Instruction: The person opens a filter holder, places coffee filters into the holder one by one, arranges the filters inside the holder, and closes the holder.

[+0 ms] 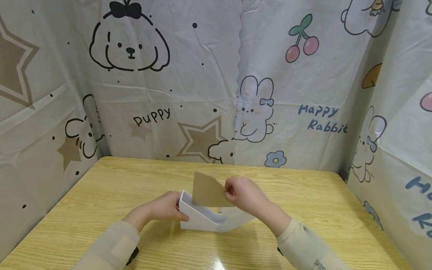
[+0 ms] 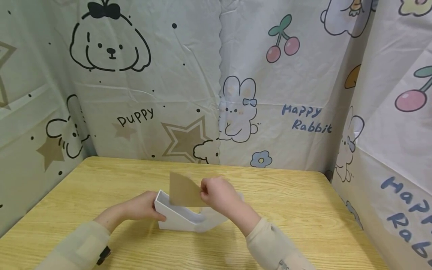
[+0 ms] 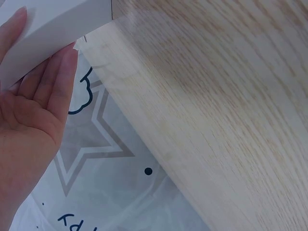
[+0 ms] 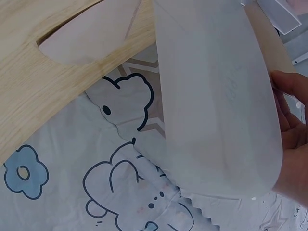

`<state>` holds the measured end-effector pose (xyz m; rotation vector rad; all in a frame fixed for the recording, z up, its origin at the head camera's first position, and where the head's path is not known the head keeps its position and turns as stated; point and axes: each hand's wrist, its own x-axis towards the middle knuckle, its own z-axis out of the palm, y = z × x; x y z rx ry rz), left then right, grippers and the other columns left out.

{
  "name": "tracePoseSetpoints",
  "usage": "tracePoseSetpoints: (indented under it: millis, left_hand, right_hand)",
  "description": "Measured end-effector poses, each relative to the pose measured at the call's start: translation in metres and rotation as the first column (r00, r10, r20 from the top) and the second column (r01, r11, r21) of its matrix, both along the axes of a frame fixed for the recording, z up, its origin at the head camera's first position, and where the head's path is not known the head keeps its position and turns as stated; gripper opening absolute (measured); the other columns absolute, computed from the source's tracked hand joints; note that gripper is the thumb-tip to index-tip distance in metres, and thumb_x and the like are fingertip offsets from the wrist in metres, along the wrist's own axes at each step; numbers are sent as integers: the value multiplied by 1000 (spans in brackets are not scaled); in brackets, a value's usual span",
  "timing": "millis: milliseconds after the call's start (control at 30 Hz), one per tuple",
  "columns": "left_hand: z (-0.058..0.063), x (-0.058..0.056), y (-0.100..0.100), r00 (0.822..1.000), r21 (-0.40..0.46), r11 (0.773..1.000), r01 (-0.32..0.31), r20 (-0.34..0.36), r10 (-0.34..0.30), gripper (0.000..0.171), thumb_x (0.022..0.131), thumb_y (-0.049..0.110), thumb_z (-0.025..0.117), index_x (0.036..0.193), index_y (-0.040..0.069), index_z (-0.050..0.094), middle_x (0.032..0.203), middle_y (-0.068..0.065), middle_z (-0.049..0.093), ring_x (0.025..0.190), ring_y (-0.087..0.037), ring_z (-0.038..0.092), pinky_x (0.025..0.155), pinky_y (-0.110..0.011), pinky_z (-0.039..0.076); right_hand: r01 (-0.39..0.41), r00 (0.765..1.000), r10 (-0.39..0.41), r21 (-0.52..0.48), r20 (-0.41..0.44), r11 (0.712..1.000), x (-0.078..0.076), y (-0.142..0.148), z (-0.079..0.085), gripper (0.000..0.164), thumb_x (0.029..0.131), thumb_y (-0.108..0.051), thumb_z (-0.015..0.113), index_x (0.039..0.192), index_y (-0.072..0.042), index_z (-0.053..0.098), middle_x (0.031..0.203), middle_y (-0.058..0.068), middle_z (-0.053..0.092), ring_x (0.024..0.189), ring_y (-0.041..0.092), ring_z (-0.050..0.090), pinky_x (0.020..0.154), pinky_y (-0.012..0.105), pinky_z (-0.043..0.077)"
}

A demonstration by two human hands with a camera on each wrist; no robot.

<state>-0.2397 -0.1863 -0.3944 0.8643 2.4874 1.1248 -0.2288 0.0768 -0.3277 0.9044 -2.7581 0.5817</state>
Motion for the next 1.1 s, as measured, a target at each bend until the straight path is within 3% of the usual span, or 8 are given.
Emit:
tracePoseSetpoints:
  millis: [167, 500, 900, 1100]
  left_hand:
    - [1, 1, 0, 1000, -4, 1000, 1, 3, -1, 32, 75, 10, 76, 104, 3, 63, 99, -8, 68, 88, -12, 62, 73, -23, 51]
    - [2, 2, 1, 1000, 15, 1000, 10, 10, -10, 31, 75, 8, 76, 103, 1, 63, 98, -9, 68, 87, -11, 62, 73, -22, 51]
    - [5, 3, 2, 1000, 19, 1000, 8, 13, -8, 31, 74, 8, 76, 101, 1, 63, 97, -10, 69, 86, -10, 64, 72, -21, 51]
    - [5, 3, 3, 1000, 19, 1000, 13, 15, -13, 31, 75, 9, 76, 103, 1, 63, 98, -10, 69, 87, -12, 64, 72, -21, 51]
  right_hand:
    - [-2, 1000, 1, 24, 19, 1000, 0, -2, -3, 11, 79, -6, 64, 70, -11, 60, 62, -6, 55, 56, 7, 45, 52, 21, 39]
    - [-36, 999, 38, 71, -30, 997, 0, -9, -12, 14, 72, -1, 61, 64, -10, 53, 55, -6, 44, 51, 9, 37, 46, 21, 31]
    - [-26, 1000, 26, 95, 1, 995, 0, -18, -21, 19, 73, 0, 61, 62, -11, 50, 58, -6, 42, 53, 9, 36, 46, 21, 29]
    - [-41, 999, 44, 113, -31, 993, 0, -20, -28, 26, 73, -1, 63, 57, -12, 46, 56, -8, 37, 51, 7, 31, 45, 19, 25]
